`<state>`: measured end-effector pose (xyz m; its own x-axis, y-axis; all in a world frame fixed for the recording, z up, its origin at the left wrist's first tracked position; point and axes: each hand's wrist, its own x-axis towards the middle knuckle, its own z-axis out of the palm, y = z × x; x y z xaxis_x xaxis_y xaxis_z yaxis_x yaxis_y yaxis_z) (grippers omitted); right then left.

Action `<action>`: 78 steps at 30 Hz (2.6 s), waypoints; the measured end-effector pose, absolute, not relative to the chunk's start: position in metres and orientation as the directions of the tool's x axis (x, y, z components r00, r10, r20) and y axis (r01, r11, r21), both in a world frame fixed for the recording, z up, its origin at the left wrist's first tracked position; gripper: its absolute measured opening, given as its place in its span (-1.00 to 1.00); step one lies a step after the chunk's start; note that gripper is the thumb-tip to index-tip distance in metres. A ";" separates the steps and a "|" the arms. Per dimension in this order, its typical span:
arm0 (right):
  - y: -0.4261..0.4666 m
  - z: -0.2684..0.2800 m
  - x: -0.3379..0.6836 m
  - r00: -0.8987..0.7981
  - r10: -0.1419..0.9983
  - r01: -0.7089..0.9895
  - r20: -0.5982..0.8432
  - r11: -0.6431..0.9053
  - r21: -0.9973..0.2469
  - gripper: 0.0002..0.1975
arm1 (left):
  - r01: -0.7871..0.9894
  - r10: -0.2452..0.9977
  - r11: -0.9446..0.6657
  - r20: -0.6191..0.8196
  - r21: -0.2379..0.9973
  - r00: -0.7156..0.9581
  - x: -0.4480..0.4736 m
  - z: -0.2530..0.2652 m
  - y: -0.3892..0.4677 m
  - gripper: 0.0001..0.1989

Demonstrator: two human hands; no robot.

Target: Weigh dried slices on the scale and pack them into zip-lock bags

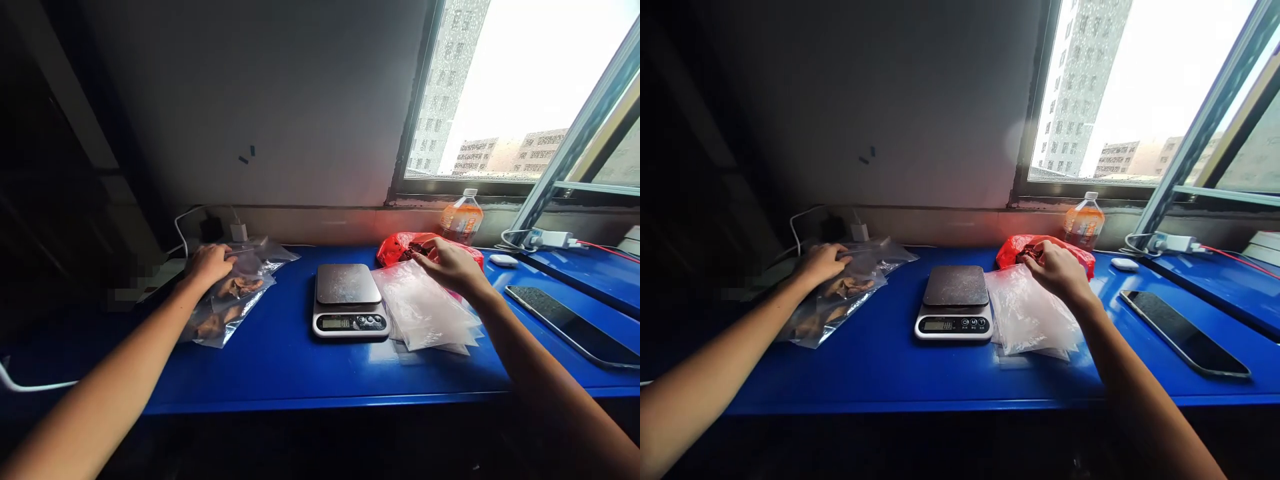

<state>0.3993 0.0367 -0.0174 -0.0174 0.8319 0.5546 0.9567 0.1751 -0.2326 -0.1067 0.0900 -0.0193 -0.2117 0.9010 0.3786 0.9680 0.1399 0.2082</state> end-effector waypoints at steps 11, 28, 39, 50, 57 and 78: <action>0.001 0.006 0.243 -0.416 0.572 0.626 0.707 0.744 -0.233 -0.83 | 0.724 0.596 -0.656 0.735 0.213 0.324 0.000 -0.009 0.019 -0.78; -0.022 -0.025 0.227 -0.315 0.604 0.511 0.732 0.758 -0.406 -0.89 | 0.530 0.514 -0.809 0.746 0.255 0.424 0.023 -0.024 0.000 -0.87; -0.026 -0.026 0.229 -0.320 0.591 0.531 0.740 0.759 -0.376 -0.90 | 0.534 0.445 -0.826 0.792 0.181 0.418 0.022 -0.018 -0.004 -0.82; -0.026 -0.026 0.228 -0.335 0.592 0.515 0.733 0.766 -0.384 -0.88 | 0.535 0.368 -0.841 0.807 0.078 0.461 0.022 -0.015 -0.005 -0.82; -0.027 -0.027 0.228 -0.342 0.574 0.520 0.744 0.775 -0.359 -0.88 | 0.562 0.364 -0.826 0.792 0.032 0.490 0.022 -0.011 -0.008 -0.85; -0.030 -0.022 0.230 -0.375 0.618 0.428 0.691 0.777 -0.462 -0.81 | 0.570 0.388 -0.821 0.741 0.008 0.548 0.025 -0.006 -0.009 -0.93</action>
<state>0.2301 -0.0298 -0.0225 -0.3752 0.6176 0.6912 0.4281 0.7768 -0.4618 0.0245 -0.0095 -0.0055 0.5481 0.3881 0.7409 0.5705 -0.8213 0.0082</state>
